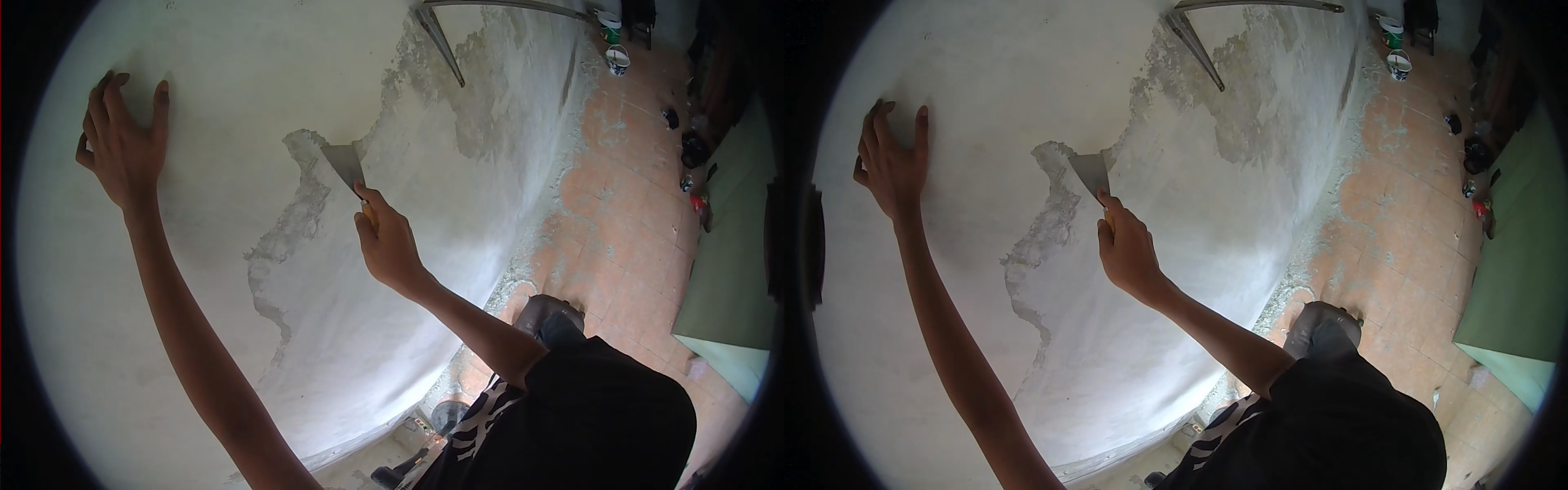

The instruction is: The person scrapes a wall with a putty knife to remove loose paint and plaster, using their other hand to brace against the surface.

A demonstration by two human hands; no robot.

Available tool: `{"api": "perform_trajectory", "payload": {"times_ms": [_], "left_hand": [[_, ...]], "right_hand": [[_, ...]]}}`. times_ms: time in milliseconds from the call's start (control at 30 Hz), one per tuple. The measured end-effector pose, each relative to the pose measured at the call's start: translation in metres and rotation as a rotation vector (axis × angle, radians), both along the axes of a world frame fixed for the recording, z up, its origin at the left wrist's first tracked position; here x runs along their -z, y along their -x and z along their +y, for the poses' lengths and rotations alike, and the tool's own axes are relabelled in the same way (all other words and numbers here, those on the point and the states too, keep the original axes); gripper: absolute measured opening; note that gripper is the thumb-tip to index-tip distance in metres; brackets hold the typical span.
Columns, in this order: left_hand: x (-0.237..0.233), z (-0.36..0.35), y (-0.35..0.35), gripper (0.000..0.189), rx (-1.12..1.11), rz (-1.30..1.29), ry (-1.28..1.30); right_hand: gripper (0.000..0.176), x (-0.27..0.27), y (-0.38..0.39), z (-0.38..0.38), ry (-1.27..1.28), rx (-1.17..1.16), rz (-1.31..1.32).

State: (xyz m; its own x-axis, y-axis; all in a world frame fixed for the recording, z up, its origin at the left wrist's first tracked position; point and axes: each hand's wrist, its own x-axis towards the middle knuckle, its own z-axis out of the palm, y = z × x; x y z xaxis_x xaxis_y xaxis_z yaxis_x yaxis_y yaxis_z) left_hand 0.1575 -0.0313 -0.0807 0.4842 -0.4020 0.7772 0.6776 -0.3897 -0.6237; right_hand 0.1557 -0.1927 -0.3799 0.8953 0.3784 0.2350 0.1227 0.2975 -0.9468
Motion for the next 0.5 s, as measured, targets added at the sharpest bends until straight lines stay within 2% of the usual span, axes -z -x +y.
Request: {"api": "perform_trajectory", "payload": {"times_ms": [133, 333, 433, 500], "left_hand": [[0.000, 0.000, 0.001, 0.050, -0.026, -0.014, -0.003], [0.001, 0.002, 0.002, 0.044, 0.004, -0.016, 0.001], [0.000, 0.000, 0.000, 0.043, 0.016, -0.022, 0.006], [0.001, -0.001, 0.001, 0.042, 0.012, -0.016, -0.008]], "right_hand": [[0.038, 0.011, 0.007, 0.010, -0.010, 0.104, -0.096], [0.039, 0.007, -0.011, 0.005, 0.007, 0.053, -0.015], [0.038, 0.017, -0.007, 0.009, 0.013, 0.066, -0.069], [0.039, 0.027, -0.008, 0.015, -0.059, 0.244, -0.254]]}}
